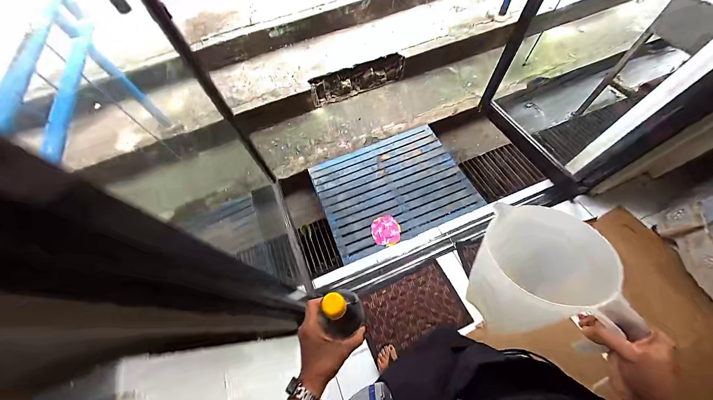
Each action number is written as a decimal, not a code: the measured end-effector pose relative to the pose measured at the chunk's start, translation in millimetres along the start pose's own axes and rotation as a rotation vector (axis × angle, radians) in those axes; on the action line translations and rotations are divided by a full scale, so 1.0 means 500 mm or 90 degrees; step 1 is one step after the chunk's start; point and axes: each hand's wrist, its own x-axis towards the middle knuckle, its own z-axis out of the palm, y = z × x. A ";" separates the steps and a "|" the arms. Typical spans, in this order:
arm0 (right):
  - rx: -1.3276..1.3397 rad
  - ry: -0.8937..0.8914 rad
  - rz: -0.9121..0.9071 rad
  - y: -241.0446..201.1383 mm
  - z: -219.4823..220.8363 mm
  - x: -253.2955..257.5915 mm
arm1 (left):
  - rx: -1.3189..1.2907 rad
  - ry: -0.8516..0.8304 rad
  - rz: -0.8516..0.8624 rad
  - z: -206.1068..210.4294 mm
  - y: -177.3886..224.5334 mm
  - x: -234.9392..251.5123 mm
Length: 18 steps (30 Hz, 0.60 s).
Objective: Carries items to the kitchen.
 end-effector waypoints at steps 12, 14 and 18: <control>-0.026 -0.005 0.000 -0.048 0.339 0.750 | -0.023 0.216 -0.087 0.265 -0.007 0.679; -0.014 -0.036 0.003 -0.082 0.417 0.866 | 0.017 0.246 -0.125 0.276 -0.009 0.752; 0.039 -0.074 0.005 -0.123 0.597 1.080 | 0.078 0.289 -0.202 0.282 -0.028 0.927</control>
